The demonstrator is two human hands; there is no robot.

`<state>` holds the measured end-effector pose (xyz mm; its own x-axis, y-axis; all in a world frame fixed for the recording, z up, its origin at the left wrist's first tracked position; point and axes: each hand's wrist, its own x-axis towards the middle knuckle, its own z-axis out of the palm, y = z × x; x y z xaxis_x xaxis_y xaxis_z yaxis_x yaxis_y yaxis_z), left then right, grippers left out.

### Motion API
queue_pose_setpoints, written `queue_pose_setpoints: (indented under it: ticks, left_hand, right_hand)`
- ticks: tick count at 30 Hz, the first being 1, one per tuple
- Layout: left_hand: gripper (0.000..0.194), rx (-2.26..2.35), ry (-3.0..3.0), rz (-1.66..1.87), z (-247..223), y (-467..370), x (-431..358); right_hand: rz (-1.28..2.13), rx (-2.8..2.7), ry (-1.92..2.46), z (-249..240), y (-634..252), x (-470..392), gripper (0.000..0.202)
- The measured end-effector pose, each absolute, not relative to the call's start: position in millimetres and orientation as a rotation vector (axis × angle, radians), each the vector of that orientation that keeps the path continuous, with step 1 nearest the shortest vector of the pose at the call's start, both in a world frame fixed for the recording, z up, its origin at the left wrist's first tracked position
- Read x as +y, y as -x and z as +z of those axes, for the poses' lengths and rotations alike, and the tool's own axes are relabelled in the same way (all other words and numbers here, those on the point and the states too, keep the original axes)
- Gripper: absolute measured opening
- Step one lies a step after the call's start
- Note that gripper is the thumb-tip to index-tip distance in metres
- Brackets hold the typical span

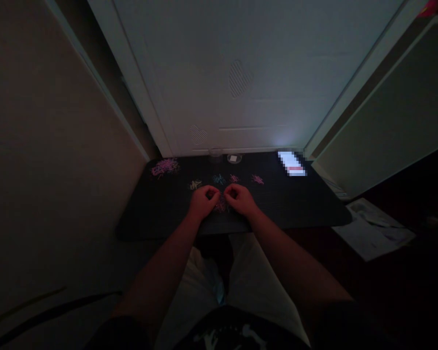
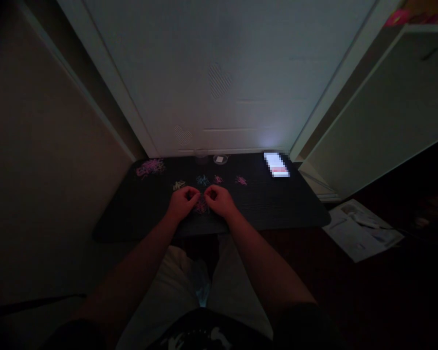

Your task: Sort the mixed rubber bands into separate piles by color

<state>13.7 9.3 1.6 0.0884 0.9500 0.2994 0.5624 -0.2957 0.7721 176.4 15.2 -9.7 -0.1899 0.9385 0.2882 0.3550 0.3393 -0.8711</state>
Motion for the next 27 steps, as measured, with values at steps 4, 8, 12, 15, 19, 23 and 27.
queue_pose_setpoints:
  ticks: [4,8,12,15,19,23,27]
  left_hand:
    - [0.014,1.492,-1.896,1.090,1.8,-14.1,9.3]
    - [0.015,1.487,-1.897,1.079,2.8,-14.6,8.8]
    - [0.014,1.483,-1.909,1.089,3.2,-14.7,8.7]
    - [0.014,1.485,-1.915,1.083,3.2,-14.7,8.9]
    - [0.015,1.487,-1.921,1.058,2.9,-14.8,9.3]
    - [0.016,1.467,-1.978,1.021,1.4,-13.8,10.6]
    - [0.017,1.456,-2.013,1.003,-0.9,-12.3,12.0]
  right_hand:
    - [0.815,-1.710,1.173,-8.8,-176.4,15.2,0.007]
    - [0.799,-1.693,1.184,-8.5,-176.1,15.3,0.007]
    - [0.797,-1.688,1.178,-8.7,-176.1,15.9,0.007]
    - [0.779,-1.704,1.182,-9.5,-176.6,16.8,0.007]
    - [0.727,-1.740,1.187,-11.1,-178.0,18.5,0.008]
    - [0.701,-1.759,1.184,-11.3,-179.1,18.8,0.008]
    - [0.730,-1.756,1.176,-9.6,-179.1,17.3,0.009]
